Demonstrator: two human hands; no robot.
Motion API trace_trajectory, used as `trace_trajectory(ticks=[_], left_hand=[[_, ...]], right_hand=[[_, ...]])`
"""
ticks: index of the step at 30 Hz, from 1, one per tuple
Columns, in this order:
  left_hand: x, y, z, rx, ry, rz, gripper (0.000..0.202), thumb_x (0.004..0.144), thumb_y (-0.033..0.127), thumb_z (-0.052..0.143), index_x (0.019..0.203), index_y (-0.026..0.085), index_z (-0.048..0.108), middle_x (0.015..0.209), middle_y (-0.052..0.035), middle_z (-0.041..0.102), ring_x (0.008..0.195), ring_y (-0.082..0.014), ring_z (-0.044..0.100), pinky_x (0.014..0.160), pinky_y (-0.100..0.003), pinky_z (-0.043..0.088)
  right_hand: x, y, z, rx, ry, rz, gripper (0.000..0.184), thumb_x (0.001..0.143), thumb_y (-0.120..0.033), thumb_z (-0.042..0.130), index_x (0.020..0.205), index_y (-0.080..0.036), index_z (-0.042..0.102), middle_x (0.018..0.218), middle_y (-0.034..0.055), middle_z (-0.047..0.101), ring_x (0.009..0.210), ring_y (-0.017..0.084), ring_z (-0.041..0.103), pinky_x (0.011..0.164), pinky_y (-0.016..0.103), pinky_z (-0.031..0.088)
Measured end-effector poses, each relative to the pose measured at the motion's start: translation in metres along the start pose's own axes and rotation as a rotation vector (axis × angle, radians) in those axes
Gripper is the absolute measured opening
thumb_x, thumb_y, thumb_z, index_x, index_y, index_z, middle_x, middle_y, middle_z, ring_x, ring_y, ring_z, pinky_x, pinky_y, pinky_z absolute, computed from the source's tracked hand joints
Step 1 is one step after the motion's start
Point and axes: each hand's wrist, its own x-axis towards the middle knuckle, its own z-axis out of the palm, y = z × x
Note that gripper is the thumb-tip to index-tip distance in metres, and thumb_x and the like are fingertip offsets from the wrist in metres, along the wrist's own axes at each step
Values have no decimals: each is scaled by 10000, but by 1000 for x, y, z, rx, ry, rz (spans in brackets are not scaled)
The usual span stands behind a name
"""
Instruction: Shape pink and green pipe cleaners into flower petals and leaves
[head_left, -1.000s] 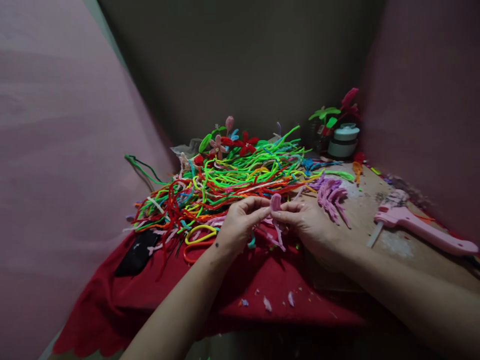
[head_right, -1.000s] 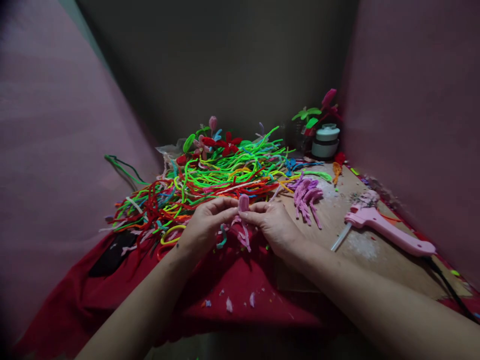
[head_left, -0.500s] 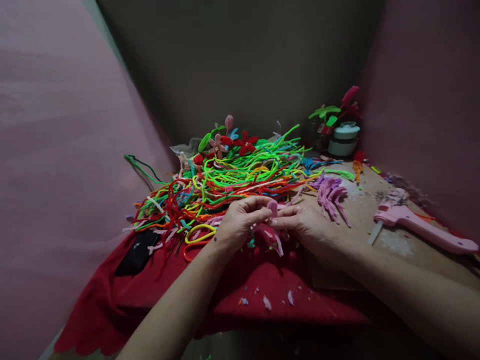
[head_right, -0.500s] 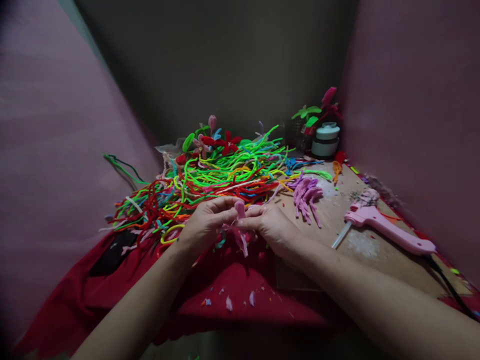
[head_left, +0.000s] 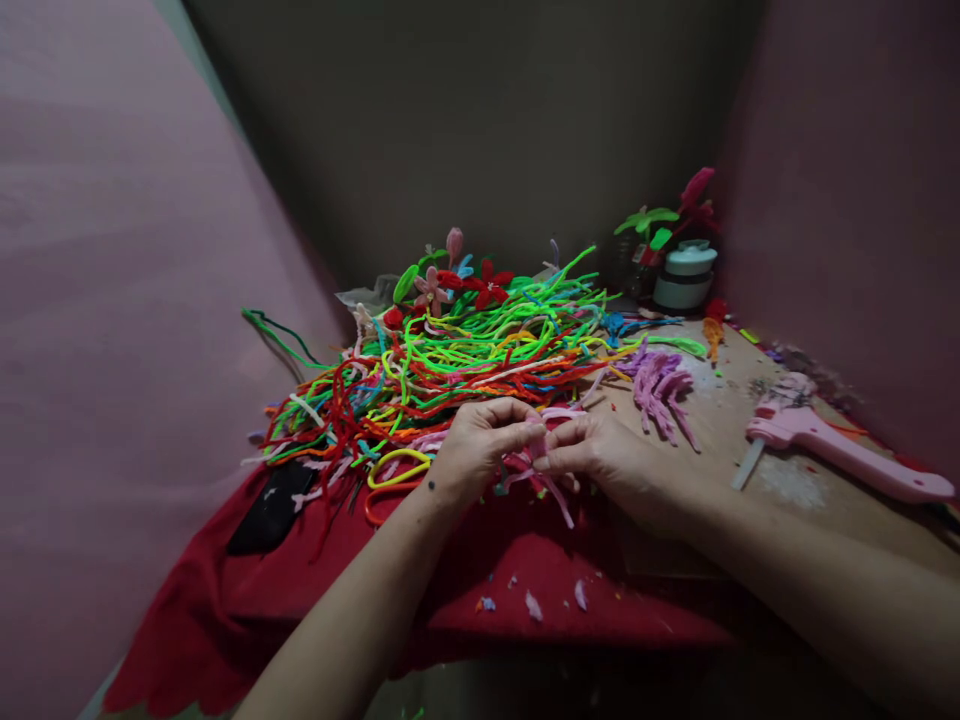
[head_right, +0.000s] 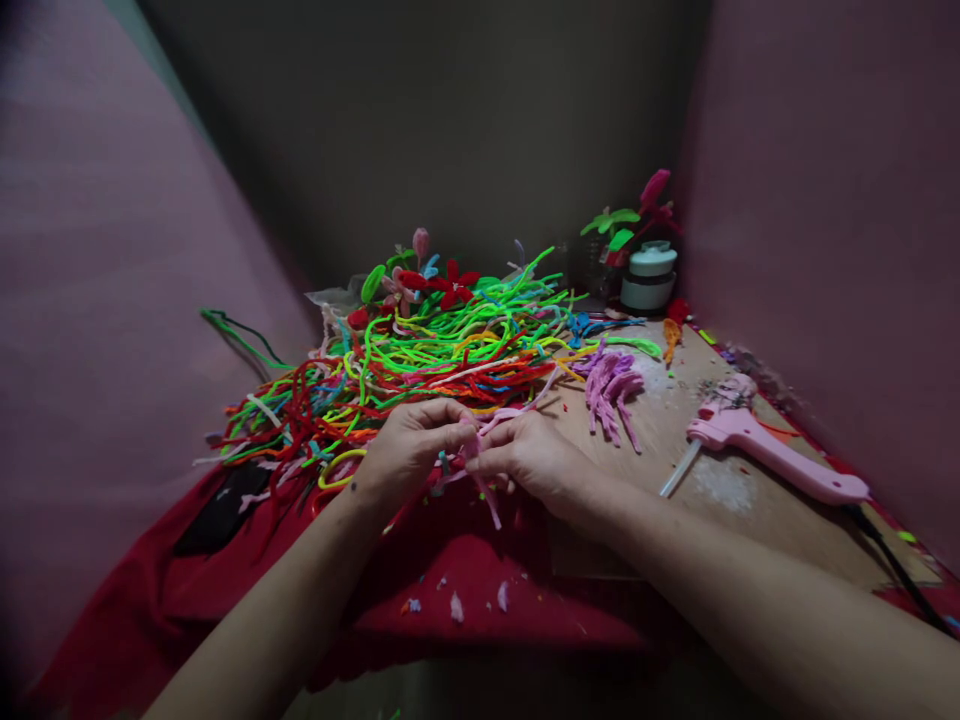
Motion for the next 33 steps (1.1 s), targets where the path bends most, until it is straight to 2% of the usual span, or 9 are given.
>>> trace_trajectory(ticks=[3, 8, 13, 16, 20, 25, 27, 29, 33], left_hand=[[1, 0, 1, -5, 63, -10, 174, 649, 280, 669, 694, 116, 630, 611, 1, 566, 536, -78, 463, 531, -200, 366], [-1, 3, 3, 61, -1, -35, 174, 630, 277, 687, 682, 118, 637, 601, 3, 558, 533, -84, 465, 541, -208, 376], [-9, 0, 6, 381, 105, 418, 79, 715, 217, 615, 676, 179, 672, 713, -36, 606, 682, -130, 543, 664, -234, 415], [-12, -3, 7, 449, 152, 536, 84, 731, 193, 602, 734, 200, 685, 771, -48, 622, 725, -140, 559, 685, -241, 421], [-14, -4, 12, 354, 256, 414, 82, 738, 216, 605, 678, 194, 656, 683, -22, 600, 649, -127, 549, 620, -231, 420], [-13, 1, 11, 389, 250, 452, 90, 719, 221, 620, 650, 178, 658, 692, -27, 601, 667, -124, 535, 652, -234, 414], [-9, 2, 4, 254, 290, 329, 168, 740, 269, 601, 610, 165, 624, 616, -3, 551, 576, -93, 485, 561, -213, 385], [-3, 1, -4, 29, 299, 185, 199, 773, 338, 560, 695, 165, 621, 549, 29, 491, 459, -56, 391, 444, -191, 301], [3, -6, -10, -155, 97, -81, 221, 706, 328, 644, 812, 138, 612, 624, 24, 531, 431, -22, 377, 405, -163, 244]], right_hand=[[-1, -1, 2, -24, 14, -13, 211, 653, -193, 588, 450, -148, 548, 414, -20, 492, 391, 74, 385, 432, 237, 257], [1, 2, 2, 14, 56, -39, 186, 625, -230, 626, 466, -146, 578, 423, -25, 491, 402, 72, 369, 441, 240, 257], [5, 6, 1, 96, 47, -48, 237, 593, -235, 645, 411, -156, 517, 406, -36, 449, 404, 68, 346, 451, 243, 244], [5, 10, 0, 119, 16, -77, 228, 609, -242, 642, 437, -151, 523, 423, -37, 451, 423, 71, 361, 471, 243, 258], [6, 13, 0, 131, -8, -87, 204, 625, -223, 620, 462, -153, 519, 432, -43, 450, 422, 69, 353, 474, 240, 258], [3, 9, 1, 112, -29, -76, 190, 602, -163, 589, 436, -152, 497, 421, -48, 429, 419, 62, 329, 471, 238, 241], [1, 6, 1, 111, -19, -64, 222, 616, -190, 613, 437, -150, 490, 430, -45, 434, 422, 62, 329, 471, 241, 238], [1, 3, -2, 151, 53, -61, 249, 636, -236, 642, 458, -148, 492, 447, -47, 435, 426, 59, 324, 472, 243, 233], [10, 8, -11, 336, 151, -127, 242, 637, -301, 686, 543, -138, 532, 485, -59, 425, 441, 52, 310, 470, 237, 210]])
